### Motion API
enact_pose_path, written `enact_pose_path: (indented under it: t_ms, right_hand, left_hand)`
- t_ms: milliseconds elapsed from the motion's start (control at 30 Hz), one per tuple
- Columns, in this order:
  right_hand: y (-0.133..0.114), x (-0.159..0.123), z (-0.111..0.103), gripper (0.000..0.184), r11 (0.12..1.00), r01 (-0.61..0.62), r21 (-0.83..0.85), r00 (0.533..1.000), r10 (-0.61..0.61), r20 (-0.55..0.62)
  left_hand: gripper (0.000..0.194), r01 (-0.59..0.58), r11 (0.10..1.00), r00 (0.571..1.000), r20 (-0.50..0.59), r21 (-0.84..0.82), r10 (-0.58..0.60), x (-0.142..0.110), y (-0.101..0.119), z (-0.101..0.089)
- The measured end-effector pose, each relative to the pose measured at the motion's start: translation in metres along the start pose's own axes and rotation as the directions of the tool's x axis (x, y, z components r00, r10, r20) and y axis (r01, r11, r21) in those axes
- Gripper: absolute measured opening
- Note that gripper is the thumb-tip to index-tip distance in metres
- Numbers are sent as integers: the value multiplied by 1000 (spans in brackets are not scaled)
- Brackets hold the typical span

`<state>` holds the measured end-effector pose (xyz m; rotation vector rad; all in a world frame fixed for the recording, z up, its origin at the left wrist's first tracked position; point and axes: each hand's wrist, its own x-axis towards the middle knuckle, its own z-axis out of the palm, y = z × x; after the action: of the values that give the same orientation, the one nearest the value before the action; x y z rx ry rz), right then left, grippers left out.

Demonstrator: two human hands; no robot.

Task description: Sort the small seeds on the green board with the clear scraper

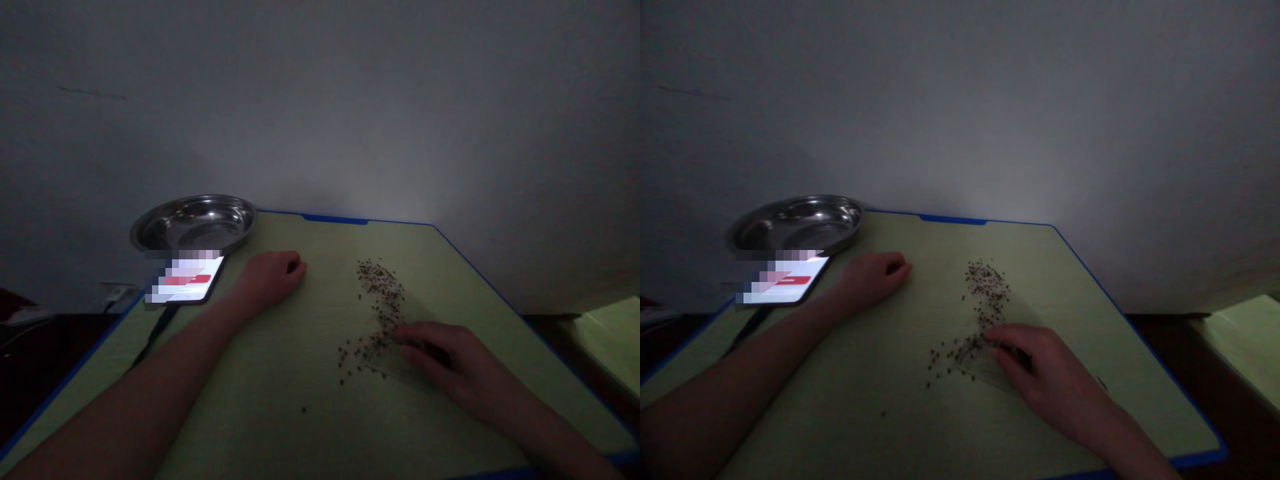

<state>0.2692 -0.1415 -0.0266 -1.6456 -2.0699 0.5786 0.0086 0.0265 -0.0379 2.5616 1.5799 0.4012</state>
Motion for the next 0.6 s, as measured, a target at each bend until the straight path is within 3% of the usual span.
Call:
enact_pose_path:
  t_ms: [367, 600]
  right_hand:
    - [3, -9, 1, 24, 1000, -3, -21, 999, 2, -41]
    - [-4, 0, 3, 26, 999, 3, -43, 1000, -3, 0]
  left_hand:
    - [34, -8, 1000, 1000, -6, -7, 8, -2, 2, -2]
    - [35, -13, 1000, 1000, -3, 4, 13, -1, 1, -1]
